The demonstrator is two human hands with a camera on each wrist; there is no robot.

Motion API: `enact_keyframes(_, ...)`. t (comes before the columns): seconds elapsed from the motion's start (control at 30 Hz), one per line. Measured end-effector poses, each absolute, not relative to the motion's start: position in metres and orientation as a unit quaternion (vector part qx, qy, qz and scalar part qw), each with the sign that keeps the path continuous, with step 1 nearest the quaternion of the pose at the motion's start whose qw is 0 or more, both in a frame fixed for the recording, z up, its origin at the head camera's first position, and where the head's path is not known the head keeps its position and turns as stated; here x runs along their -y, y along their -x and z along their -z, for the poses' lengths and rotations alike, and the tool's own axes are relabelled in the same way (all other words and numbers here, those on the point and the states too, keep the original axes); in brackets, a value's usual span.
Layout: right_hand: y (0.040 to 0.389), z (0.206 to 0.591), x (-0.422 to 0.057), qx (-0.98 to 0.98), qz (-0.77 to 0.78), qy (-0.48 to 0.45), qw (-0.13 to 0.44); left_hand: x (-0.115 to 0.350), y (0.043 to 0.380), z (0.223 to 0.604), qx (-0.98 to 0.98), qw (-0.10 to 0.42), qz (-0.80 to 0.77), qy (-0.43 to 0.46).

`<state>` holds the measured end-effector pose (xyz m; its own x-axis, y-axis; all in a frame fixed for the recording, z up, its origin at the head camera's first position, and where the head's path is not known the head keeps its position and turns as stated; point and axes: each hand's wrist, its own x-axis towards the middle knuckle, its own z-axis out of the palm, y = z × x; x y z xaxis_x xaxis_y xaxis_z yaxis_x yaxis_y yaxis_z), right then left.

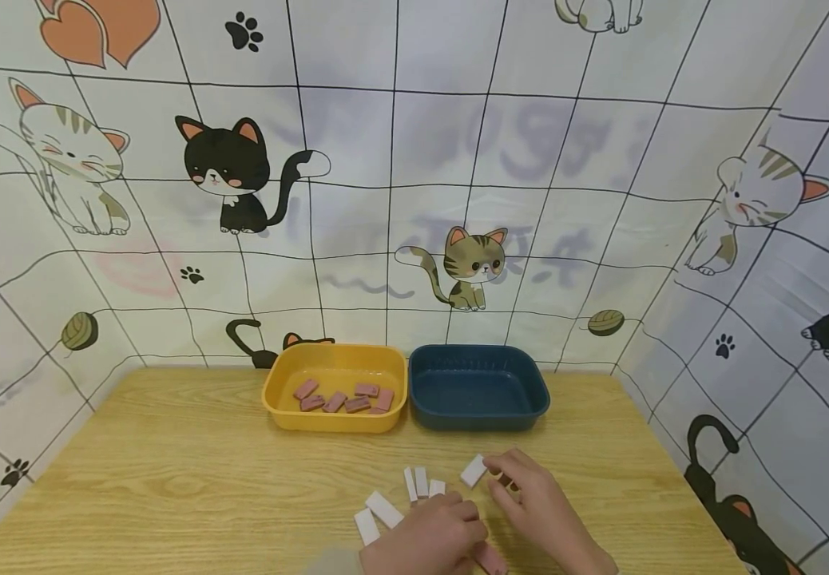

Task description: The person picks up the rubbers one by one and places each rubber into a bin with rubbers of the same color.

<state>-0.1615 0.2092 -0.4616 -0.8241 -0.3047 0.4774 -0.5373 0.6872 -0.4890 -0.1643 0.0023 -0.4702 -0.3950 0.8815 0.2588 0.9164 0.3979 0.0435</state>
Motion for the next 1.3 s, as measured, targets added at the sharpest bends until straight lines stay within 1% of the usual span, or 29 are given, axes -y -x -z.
enact_keyframes(0.17, 0.162, 0.461, -0.211, 0.912, -0.323, -0.213, 0.135, -0.007, 0.164, 0.471, 0.825, 0.089, 0.091, 0.551)
enact_keyframes(0.3, 0.162, 0.462, -0.213, 0.916, -0.324, -0.208, 0.114, -0.010, 0.163, 0.472, 0.818, 0.090, 0.090, 0.560)
enact_keyframes(0.47, 0.163, 0.463, -0.215, 0.918, -0.322, -0.207, 0.108, -0.012, 0.164, 0.474, 0.823, 0.077, 0.081, 0.557)
enact_keyframes(0.6, 0.163, 0.464, -0.216, 0.918, -0.323, -0.204, 0.103, -0.013, 0.164, 0.476, 0.822, 0.077, 0.078, 0.558)
enact_keyframes(0.83, 0.163, 0.465, -0.217, 0.926, -0.317, -0.185, 0.086, -0.015, 0.164, 0.479, 0.817, 0.084, 0.082, 0.565)
enact_keyframes(1.13, 0.164, 0.467, -0.218, 0.926, -0.314, -0.193, 0.086, -0.018, 0.164, 0.478, 0.814, 0.096, 0.080, 0.567)
enact_keyframes(1.3, 0.164, 0.467, -0.219, 0.925, -0.320, -0.192, 0.070, -0.020, 0.165, 0.479, 0.818, 0.097, 0.070, 0.562)
